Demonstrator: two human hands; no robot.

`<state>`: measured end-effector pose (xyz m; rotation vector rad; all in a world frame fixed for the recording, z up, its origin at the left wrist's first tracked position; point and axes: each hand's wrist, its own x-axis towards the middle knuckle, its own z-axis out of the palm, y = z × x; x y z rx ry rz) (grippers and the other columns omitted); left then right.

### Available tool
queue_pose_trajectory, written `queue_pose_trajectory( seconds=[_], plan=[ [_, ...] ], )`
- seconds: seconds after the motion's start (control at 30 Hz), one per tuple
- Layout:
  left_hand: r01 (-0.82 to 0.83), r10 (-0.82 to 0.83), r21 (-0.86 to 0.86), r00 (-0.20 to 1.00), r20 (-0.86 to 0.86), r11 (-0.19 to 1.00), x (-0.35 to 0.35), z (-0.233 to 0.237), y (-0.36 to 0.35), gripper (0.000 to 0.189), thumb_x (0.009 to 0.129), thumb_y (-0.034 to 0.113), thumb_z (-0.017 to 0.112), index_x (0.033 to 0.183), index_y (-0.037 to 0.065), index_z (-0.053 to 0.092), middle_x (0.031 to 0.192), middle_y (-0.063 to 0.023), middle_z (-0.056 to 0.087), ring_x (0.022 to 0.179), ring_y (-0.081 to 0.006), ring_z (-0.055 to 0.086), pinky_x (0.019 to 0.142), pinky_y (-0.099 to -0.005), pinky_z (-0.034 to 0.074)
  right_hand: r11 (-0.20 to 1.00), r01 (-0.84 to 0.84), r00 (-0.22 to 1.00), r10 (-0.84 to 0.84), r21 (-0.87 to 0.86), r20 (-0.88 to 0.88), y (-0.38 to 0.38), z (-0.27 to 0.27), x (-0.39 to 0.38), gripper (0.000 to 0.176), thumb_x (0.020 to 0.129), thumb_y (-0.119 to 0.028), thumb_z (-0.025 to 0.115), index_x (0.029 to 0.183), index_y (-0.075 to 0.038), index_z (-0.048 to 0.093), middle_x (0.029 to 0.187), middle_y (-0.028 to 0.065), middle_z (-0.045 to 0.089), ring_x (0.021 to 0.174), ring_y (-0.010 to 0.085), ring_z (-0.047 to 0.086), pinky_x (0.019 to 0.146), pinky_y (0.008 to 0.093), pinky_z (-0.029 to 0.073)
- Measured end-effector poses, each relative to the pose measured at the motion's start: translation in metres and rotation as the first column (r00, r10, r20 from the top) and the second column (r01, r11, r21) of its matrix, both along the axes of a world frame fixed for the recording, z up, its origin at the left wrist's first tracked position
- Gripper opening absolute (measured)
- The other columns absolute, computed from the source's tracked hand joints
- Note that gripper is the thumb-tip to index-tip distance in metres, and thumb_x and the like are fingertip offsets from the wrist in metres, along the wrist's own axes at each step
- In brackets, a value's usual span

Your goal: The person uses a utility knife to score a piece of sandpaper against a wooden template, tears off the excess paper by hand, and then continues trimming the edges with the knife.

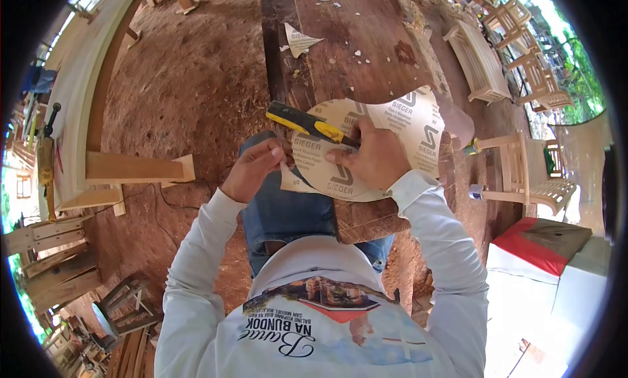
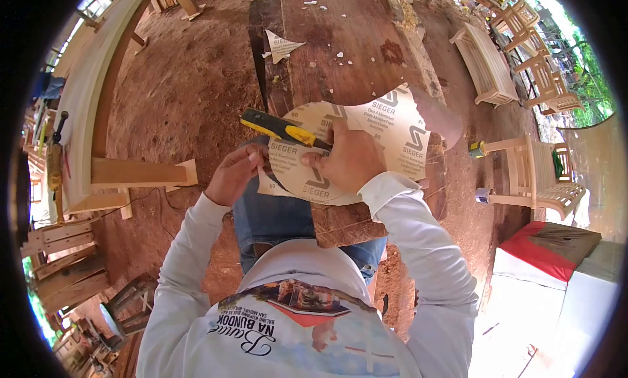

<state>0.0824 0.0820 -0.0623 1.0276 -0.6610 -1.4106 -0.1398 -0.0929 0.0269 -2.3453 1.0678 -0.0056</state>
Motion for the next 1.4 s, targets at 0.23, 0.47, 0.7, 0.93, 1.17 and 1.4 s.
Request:
queue_pose_trajectory(
  seconds=[0.23,0.47,0.7,0.93,1.17,1.4],
  plan=[
    [-0.081,0.086,0.116,0.996,-0.040,0.990,-0.021,0.011,0.011,0.052,0.113,0.049,0.047,0.131,0.002,0.062,0.115,-0.0121,0.071,0.102,-0.0219,0.070,0.092,-0.0386,0.056,0.999,0.015,1.000,-0.016,0.030,0.019,0.001,0.003,0.001,0.071,0.081,-0.052,0.089,0.119,0.003,0.063,0.095,0.0226,0.077,0.093,0.0410,0.076,0.086,0.0487,0.058],
    [-0.060,0.123,0.242,0.960,-0.251,0.968,-0.086,0.005,0.035,0.044,0.109,0.040,0.061,0.130,0.001,0.068,0.111,-0.0116,0.075,0.095,-0.0190,0.073,0.084,-0.0392,0.063,0.999,0.029,0.997,-0.030,0.018,0.066,0.003,-0.002,-0.002,0.070,0.081,-0.050,0.089,0.118,0.003,0.063,0.092,0.0216,0.077,0.092,0.0404,0.077,0.085,0.0480,0.058],
    [-0.238,0.256,0.230,0.966,-0.047,0.944,-0.101,0.011,0.033,0.033,0.103,0.032,0.075,0.113,0.000,0.077,0.096,-0.0081,0.077,0.086,-0.0152,0.072,0.078,-0.0320,0.059,1.000,0.024,0.999,-0.024,0.020,0.036,0.002,0.000,-0.003,0.071,0.081,-0.052,0.088,0.120,0.003,0.063,0.093,0.0217,0.077,0.092,0.0405,0.077,0.086,0.0491,0.059],
    [-0.323,0.324,0.176,0.946,0.024,0.930,-0.111,0.010,0.038,0.033,0.103,0.031,0.075,0.112,-0.001,0.077,0.095,-0.0083,0.077,0.086,-0.0168,0.072,0.077,-0.0319,0.059,0.999,0.030,1.000,-0.030,0.023,0.002,0.001,0.002,-0.001,0.072,0.082,-0.054,0.087,0.120,0.003,0.064,0.093,0.0218,0.077,0.093,0.0408,0.077,0.088,0.0496,0.059],
    [-0.527,0.508,0.173,0.850,0.141,0.832,-0.062,-0.005,0.075,0.024,0.107,0.025,0.068,0.106,0.001,0.072,0.091,-0.0042,0.070,0.082,-0.0146,0.068,0.070,-0.0307,0.057,1.000,0.023,0.999,-0.023,0.003,0.028,0.000,-0.004,-0.002,0.072,0.081,-0.053,0.087,0.120,0.003,0.063,0.093,0.0236,0.077,0.092,0.0437,0.076,0.087,0.0511,0.058],
    [-0.369,0.276,0.022,0.732,0.623,0.929,0.051,0.061,-0.005,0.044,0.107,0.043,0.066,0.087,0.004,0.069,0.066,0.0006,0.060,0.059,-0.0083,0.057,0.056,-0.0285,0.045,1.000,0.030,0.996,-0.029,-0.006,0.080,0.006,-0.004,-0.004,0.068,0.082,-0.050,0.087,0.117,0.002,0.062,0.092,0.0247,0.076,0.092,0.0449,0.075,0.087,0.0512,0.058]
  ],
)
